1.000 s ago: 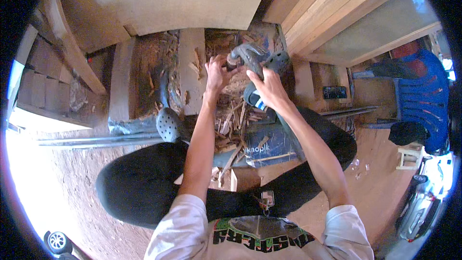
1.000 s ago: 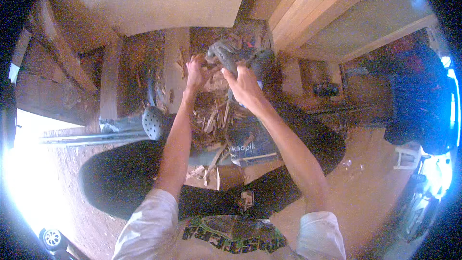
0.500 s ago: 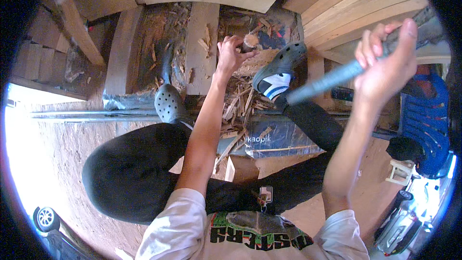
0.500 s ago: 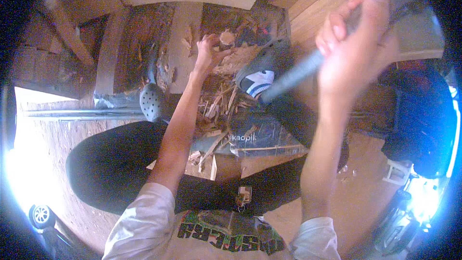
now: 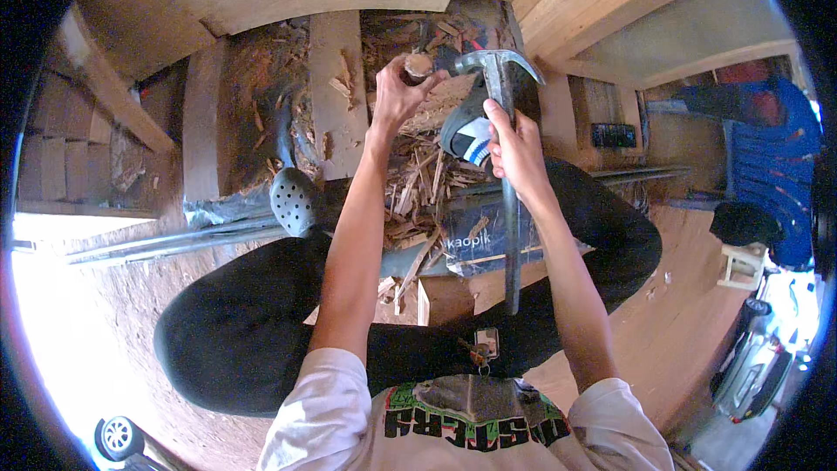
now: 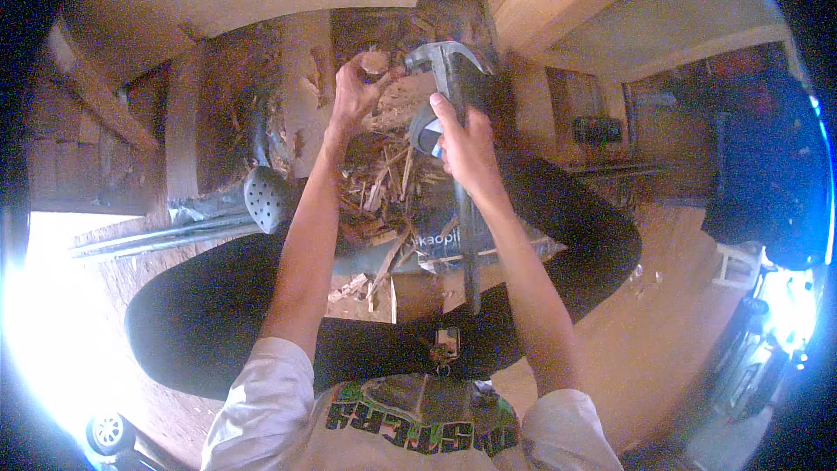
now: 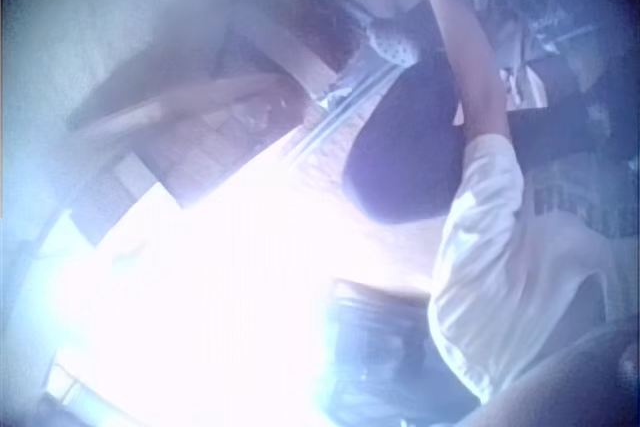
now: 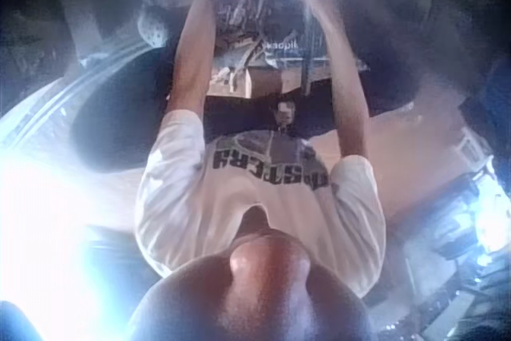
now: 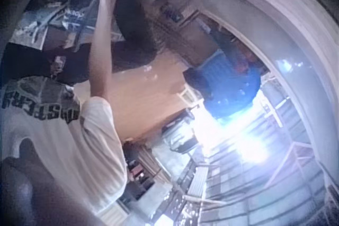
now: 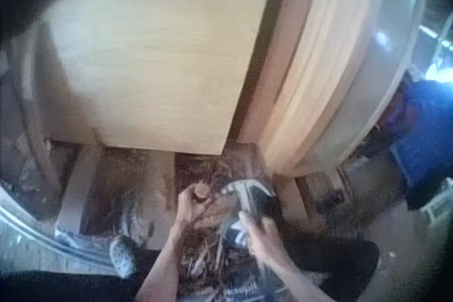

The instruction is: The person sits on the floor and uses a hammer and chisel to carve a small piece of wood held between their feet. They repeatedly strike the chisel to shape the wood, creating wood shavings.

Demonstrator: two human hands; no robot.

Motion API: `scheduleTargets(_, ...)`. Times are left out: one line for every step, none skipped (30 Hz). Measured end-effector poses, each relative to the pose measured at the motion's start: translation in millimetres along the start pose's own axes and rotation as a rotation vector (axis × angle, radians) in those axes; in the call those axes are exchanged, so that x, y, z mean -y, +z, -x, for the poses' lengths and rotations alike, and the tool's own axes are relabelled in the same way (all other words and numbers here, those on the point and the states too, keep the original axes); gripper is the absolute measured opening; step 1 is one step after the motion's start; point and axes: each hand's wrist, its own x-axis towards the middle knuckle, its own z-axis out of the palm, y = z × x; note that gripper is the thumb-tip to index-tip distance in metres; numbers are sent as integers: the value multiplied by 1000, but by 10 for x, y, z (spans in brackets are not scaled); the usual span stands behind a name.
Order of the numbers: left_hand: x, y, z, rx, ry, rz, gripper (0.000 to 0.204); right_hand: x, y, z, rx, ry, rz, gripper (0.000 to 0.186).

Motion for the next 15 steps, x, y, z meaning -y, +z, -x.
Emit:
scheduleTargets(-62,49,-18,-21,-6,-34,43,-68,23,-52,-34,10,-22,41)
scheduleTargets(-115,98,-44,-88,51,-59,41,-158,50,-119,-46,26,-58,40)
scheduleTargets(-159,138,-91,-159,106,-87,39,-261,65,-201,-52,55,-50,39)
scheduleTargets(-187,175,-116,-238,179,-115,37,-375,89,-288,-42,9,-63,39)
scheduleTargets(-200,214,-131,-312,220,-169,31,-494,121,-380,-31,64,-69,38)
scheduleTargets(-193,237,-140,-349,213,-168,31,-614,168,-489,-39,64,-9,39)
scheduleTargets(-172,261,-129,-387,210,-171,30,-733,250,-625,-90,51,102,39)
scheduleTargets(-139,280,-144,-391,143,-218,29,-849,343,-762,-120,14,201,40)
scheduleTargets(-100,302,-156,-416,209,-191,29,-974,416,-859,-190,46,343,41)
scheduleTargets(-55,304,-184,-409,211,-210,28,-1090,485,-946,-196,-76,471,43)
scheduleTargets(-13,313,-218,-399,201,-238,28,-1187,541,-1025,-244,-114,606,46)
scheduleTargets(20,321,-249,-407,222,-243,27,-1287,587,-1043,-250,-124,727,47)
scheduleTargets(47,321,-274,-412,229,-260,26,-1348,593,-1094,-76,47,505,48)
scheduleTargets(61,316,-306,-421,232,-288,26,-1408,619,-1089,-86,24,504,48)
scheduleTargets(72,299,-337,-372,144,-276,25,-1444,630,-1089,-112,-22,500,49)
